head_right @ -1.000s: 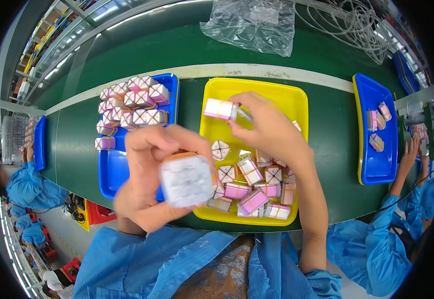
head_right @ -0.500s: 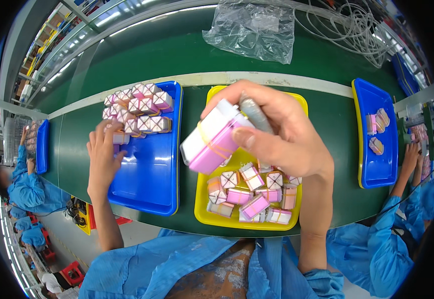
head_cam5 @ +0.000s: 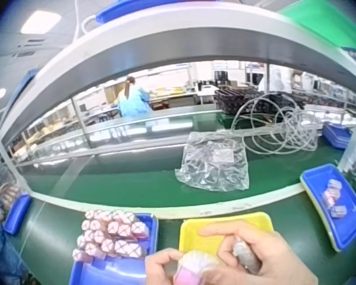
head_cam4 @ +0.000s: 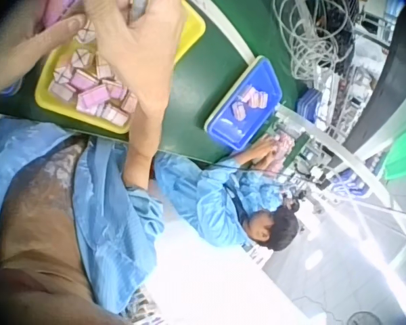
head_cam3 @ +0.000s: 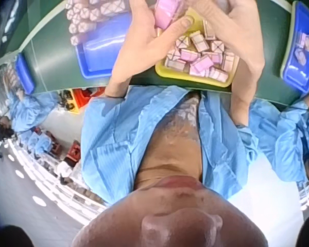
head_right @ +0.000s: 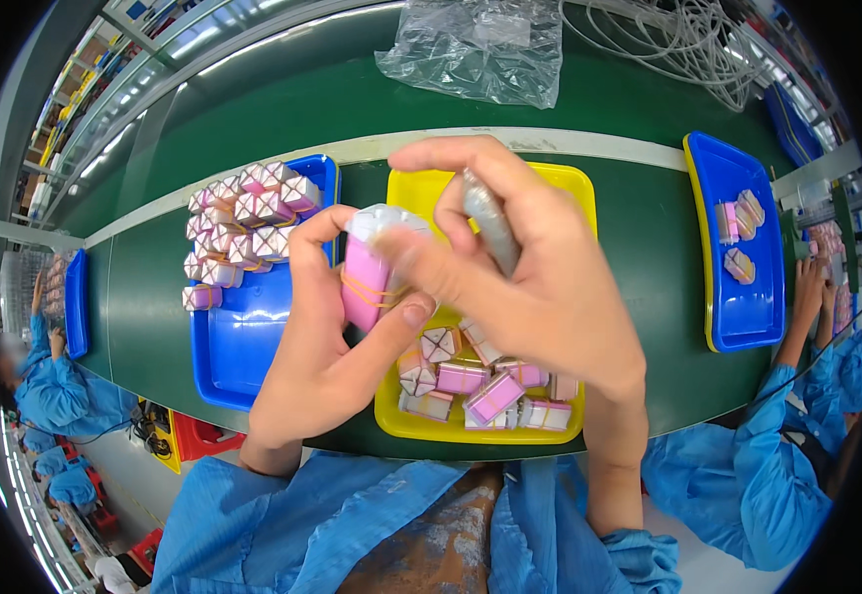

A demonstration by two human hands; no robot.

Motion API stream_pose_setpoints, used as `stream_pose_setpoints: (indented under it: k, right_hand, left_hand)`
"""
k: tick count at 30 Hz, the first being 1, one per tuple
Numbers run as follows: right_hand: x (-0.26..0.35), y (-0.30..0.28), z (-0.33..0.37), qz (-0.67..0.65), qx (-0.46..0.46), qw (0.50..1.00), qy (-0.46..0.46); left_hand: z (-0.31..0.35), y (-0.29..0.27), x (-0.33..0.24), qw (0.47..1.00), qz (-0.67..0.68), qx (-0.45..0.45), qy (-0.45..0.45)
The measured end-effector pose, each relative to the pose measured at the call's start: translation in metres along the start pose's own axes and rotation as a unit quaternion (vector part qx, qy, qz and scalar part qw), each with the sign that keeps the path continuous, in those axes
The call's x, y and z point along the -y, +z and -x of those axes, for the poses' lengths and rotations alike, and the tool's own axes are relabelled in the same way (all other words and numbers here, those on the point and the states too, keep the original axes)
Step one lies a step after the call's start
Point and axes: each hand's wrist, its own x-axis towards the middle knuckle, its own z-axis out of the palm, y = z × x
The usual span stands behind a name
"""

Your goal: The person takes bundled components from a yellow tray, applies adhesive to their ends using a handheld tool, places the assemblies into a blue tray, and slides the filled tray down the assembly line to another worker.

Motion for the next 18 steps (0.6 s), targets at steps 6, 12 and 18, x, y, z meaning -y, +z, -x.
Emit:
stream_pose_setpoints:
  k: [6,12,18]
  right_hand:
    - [0.011,-0.024,0.001,0.019,-0.019,0.998,0.055]
    - [0.009,-0.031,-0.003,0.053,-0.036,0.997,0.039]
    - [0.007,-0.028,-0.004,0.071,-0.037,0.996,0.042]
  left_hand:
    - [-0.011,0.006,0.010,0.978,0.153,0.121,-0.073]
    - [-0.009,0.017,0.014,0.961,0.243,0.093,-0.090]
    - [-0.013,0.018,0.008,0.943,0.303,0.086,-0.109]
